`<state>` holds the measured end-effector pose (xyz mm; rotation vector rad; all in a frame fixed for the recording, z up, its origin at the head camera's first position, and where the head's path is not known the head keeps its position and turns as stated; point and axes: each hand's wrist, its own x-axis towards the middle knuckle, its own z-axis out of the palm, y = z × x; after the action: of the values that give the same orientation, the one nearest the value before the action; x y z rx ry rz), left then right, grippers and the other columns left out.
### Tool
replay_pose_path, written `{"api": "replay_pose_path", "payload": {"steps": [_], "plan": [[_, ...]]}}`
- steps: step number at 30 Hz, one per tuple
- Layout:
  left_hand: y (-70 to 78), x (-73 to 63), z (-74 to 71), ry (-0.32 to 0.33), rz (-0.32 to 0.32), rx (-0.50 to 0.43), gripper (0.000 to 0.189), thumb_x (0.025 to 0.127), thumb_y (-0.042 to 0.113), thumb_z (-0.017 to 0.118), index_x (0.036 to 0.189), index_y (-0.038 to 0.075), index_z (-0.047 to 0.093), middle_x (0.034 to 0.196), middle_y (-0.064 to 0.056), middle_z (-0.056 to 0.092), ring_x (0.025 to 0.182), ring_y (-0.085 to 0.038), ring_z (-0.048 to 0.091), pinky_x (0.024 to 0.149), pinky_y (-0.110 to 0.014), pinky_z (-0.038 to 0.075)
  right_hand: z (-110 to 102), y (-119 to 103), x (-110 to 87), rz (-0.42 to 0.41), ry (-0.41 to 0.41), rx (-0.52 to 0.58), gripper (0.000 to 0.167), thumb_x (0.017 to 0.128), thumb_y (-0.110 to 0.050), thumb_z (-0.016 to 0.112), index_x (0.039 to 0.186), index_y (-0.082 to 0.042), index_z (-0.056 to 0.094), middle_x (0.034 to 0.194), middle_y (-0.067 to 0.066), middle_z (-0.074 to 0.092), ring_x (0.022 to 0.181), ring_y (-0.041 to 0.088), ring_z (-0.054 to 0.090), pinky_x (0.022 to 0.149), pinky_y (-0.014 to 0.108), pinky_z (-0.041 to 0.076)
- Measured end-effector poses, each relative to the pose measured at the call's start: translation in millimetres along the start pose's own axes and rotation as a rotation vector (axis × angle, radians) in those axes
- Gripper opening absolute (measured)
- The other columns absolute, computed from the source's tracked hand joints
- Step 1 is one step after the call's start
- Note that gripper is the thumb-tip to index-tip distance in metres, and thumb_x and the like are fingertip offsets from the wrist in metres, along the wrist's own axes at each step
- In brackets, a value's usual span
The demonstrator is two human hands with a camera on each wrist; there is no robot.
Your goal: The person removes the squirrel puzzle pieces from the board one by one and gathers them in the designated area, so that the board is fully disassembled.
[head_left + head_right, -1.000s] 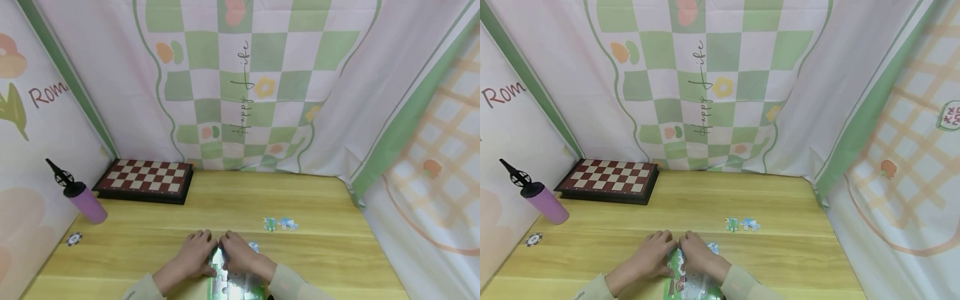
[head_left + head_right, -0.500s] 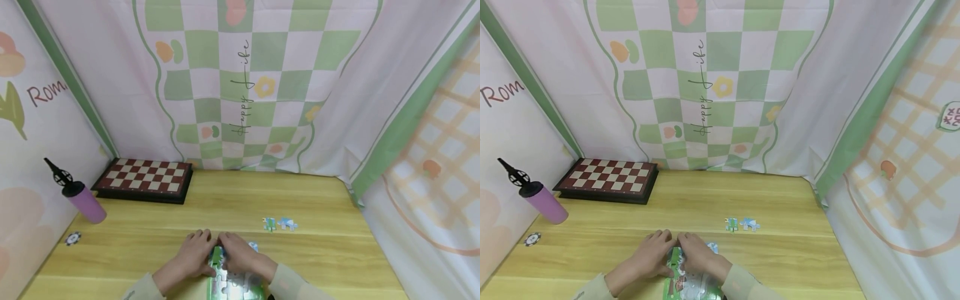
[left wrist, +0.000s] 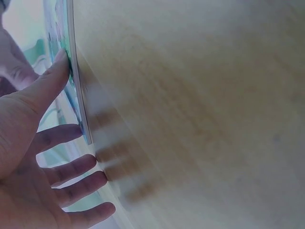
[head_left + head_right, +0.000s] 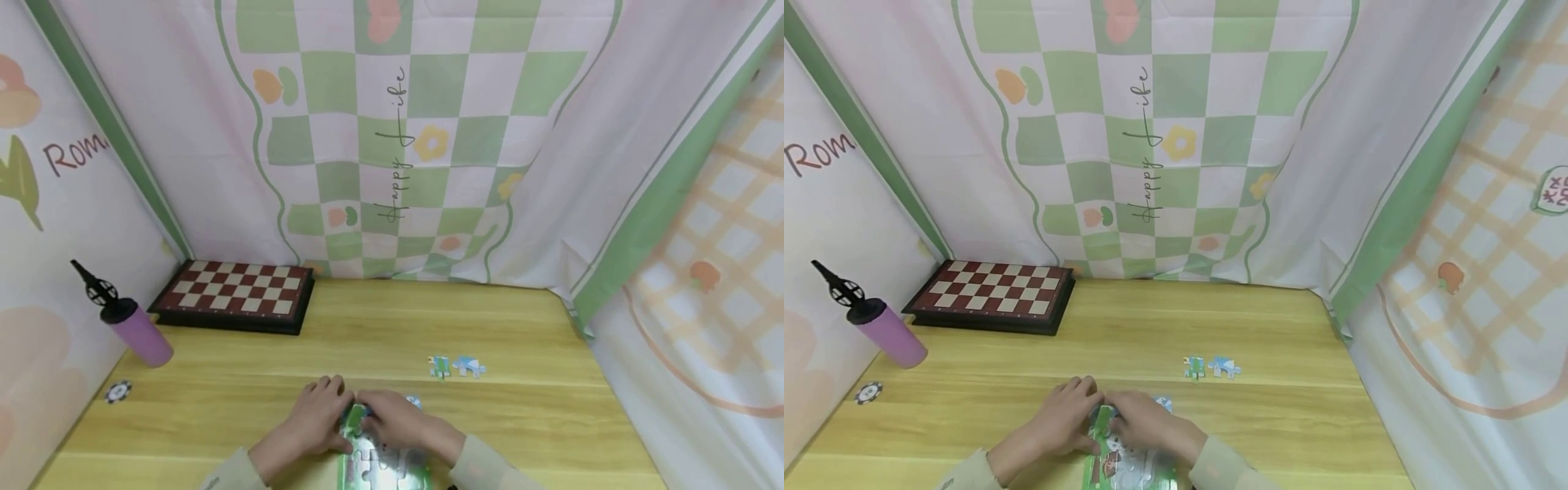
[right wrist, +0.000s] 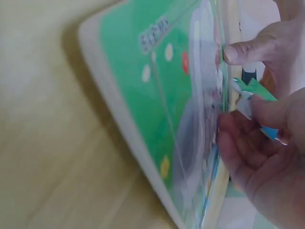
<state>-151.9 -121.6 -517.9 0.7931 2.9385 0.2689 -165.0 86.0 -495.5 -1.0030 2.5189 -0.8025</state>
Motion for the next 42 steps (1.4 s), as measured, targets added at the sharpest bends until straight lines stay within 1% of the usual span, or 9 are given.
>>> {"api": "replay_pose_path", "payload": {"steps": [4,8,15,18,21,28,34,37,42], "plan": [[-0.6,-0.1,0.7,0.005,0.003,-0.017,0.081,0.06,0.065,0.088,0.122,0.018,0.065,0.12,-0.009,0.06,0.111,-0.03,0.059,0.098,-0.06,0.056,-10.3,14.0,-6.6,-0.036,0.099,0.108,0.009,0.101,-0.009,0.059,0.108,-0.012,0.063,0.096,-0.002,0.066,0.083,-0.001,0.056,0.076,0.016,0.053],[-0.5,0.6,0.4,0.0,0.002,-0.03,0.079,0.06,0.064,0.089,0.12,0.019,0.065,0.122,-0.01,0.06,0.113,-0.031,0.059,0.1,-0.061,0.055,-24.4,32.5,-14.3,-0.042,0.229,0.16,0.014,0.101,0.0,0.056,0.114,-0.003,0.06,0.097,0.008,0.067,0.083,0.009,0.063,0.073,0.017,0.057],[1.2,-0.8,0.6,-0.023,-0.013,-0.073,0.077,0.062,0.062,0.089,0.121,0.019,0.065,0.124,-0.011,0.06,0.117,-0.034,0.058,0.096,-0.064,0.055,-59.0,68.5,-38.2,0.134,0.436,0.16,0.031,0.098,0.003,0.06,0.128,-0.002,0.059,0.097,0.011,0.069,0.079,0.011,0.066,0.068,0.019,0.058],[2.1,-0.9,-0.1,-0.037,-0.027,-0.11,0.076,0.062,0.059,0.09,0.121,0.018,0.065,0.126,-0.012,0.059,0.12,-0.037,0.056,0.092,-0.069,0.055,-74.2,87.6,-52.9,0.192,0.503,0.2,0.035,0.098,0.006,0.059,0.132,0.001,0.057,0.094,0.014,0.069,0.075,0.018,0.068,0.062,0.021,0.058],[2.6,0.0,-1.1,-0.043,-0.034,-0.125,0.075,0.061,0.057,0.092,0.119,0.018,0.065,0.126,-0.013,0.059,0.121,-0.038,0.056,0.09,-0.072,0.055,-87.0,108.5,-69.7,0.247,0.549,0.195,0.037,0.098,0.007,0.058,0.135,0.003,0.055,0.092,0.018,0.069,0.072,0.022,0.068,0.057,0.022,0.055],[3.2,0.7,-2.3,-0.048,-0.038,-0.124,0.074,0.061,0.056,0.092,0.118,0.018,0.064,0.125,-0.013,0.058,0.12,-0.037,0.056,0.09,-0.071,0.055,-97.8,150.1,-104.4,0.387,0.556,0.112,0.039,0.097,0.007,0.059,0.135,0.002,0.057,0.095,0.019,0.07,0.069,0.014,0.065,0.054,0.021,0.052],[2.2,0.5,-0.5,-0.043,-0.043,-0.133,0.074,0.062,0.056,0.091,0.119,0.018,0.064,0.125,-0.013,0.059,0.12,-0.037,0.056,0.092,-0.072,0.054,-92.3,170.6,-115.0,0.444,0.527,0.051,0.035,0.095,0.005,0.061,0.129,0.001,0.062,0.095,0.016,0.071,0.067,0.007,0.06,0.057,0.02,0.052],[1.1,1.0,0.6,-0.048,-0.044,-0.136,0.073,0.063,0.056,0.091,0.12,0.019,0.064,0.127,-0.013,0.058,0.121,-0.037,0.055,0.093,-0.073,0.053,-90.8,175.1,-116.0,0.444,0.517,-0.006,0.033,0.094,0.004,0.063,0.127,0.002,0.063,0.097,0.018,0.074,0.07,0.01,0.063,0.062,0.023,0.053],[0.2,-0.3,0.3,-0.047,-0.032,-0.129,0.074,0.063,0.056,0.09,0.122,0.018,0.064,0.126,-0.013,0.057,0.12,-0.036,0.054,0.091,-0.072,0.055,-89.8,179.1,-115.3,0.429,0.492,-0.105,0.031,0.093,0.002,0.065,0.124,0.002,0.066,0.105,0.022,0.074,0.084,0.023,0.069,0.074,0.04,0.06]]}}
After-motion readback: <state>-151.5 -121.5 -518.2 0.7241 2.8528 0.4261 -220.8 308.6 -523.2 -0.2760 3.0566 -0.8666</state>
